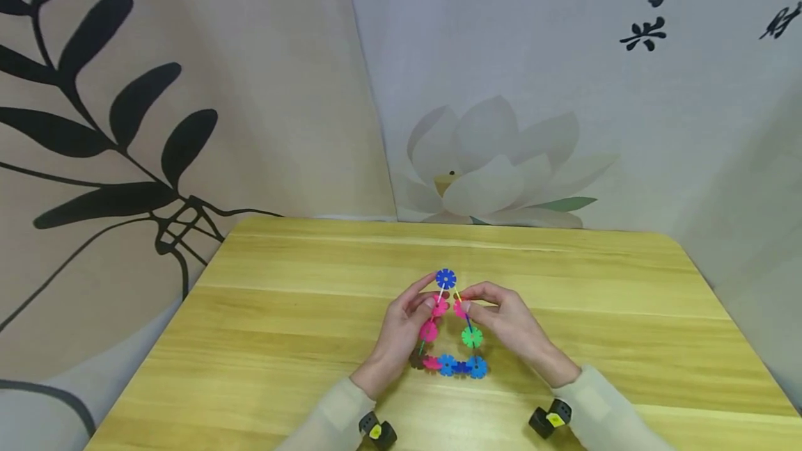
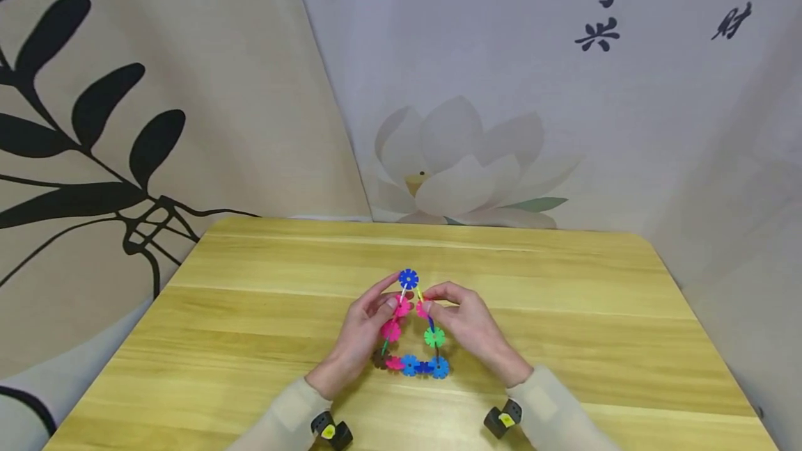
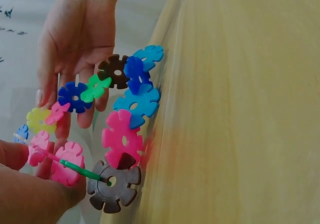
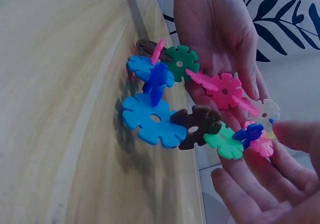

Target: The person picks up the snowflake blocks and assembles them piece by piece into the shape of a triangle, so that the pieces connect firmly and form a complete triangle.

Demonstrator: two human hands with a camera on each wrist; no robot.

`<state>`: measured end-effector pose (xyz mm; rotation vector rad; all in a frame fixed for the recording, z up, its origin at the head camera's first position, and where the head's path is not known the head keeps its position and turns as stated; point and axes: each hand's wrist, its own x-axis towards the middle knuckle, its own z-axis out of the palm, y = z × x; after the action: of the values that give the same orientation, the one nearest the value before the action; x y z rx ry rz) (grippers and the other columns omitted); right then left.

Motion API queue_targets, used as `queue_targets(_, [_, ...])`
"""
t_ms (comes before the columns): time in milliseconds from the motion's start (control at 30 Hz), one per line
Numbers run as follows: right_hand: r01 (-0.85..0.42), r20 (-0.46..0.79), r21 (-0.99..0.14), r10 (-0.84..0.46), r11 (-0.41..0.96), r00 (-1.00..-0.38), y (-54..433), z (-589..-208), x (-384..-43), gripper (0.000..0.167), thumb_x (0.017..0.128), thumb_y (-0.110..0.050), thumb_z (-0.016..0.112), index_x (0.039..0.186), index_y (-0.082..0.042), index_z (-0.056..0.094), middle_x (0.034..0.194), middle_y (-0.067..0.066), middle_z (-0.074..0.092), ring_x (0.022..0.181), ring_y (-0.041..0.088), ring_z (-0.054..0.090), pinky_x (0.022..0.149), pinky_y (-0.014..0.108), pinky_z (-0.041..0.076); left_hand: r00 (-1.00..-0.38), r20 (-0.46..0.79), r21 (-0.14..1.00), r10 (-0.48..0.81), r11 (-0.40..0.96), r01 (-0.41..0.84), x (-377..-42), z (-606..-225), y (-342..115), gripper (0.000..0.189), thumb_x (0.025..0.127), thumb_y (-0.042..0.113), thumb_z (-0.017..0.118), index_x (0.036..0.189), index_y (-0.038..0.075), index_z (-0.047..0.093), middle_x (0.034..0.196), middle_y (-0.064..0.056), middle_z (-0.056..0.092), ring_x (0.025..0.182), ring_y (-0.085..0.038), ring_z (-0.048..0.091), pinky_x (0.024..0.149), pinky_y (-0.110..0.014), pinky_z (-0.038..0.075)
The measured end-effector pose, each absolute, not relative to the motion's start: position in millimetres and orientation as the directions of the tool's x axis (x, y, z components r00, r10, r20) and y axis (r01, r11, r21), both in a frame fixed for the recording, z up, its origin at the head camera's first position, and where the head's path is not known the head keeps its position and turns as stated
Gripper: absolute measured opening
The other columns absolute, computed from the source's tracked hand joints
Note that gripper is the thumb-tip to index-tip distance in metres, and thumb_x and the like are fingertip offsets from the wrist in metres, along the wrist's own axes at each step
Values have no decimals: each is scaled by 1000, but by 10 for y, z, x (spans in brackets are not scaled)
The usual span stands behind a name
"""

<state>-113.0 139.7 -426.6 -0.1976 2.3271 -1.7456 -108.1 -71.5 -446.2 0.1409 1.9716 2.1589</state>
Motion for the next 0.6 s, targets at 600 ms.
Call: queue_targets(600, [-2,-86,-956,-286,295,-954,1411,-4277,-1130,27,101,-20,69,122,-3,67,121,12,70,109,31,72,91,39,59,-987,-106,991,120,-63,-114,-1089,-4438,-612,42,106,17,58,148,16,58,120,-12,70,94,-17,66,79,-23,55])
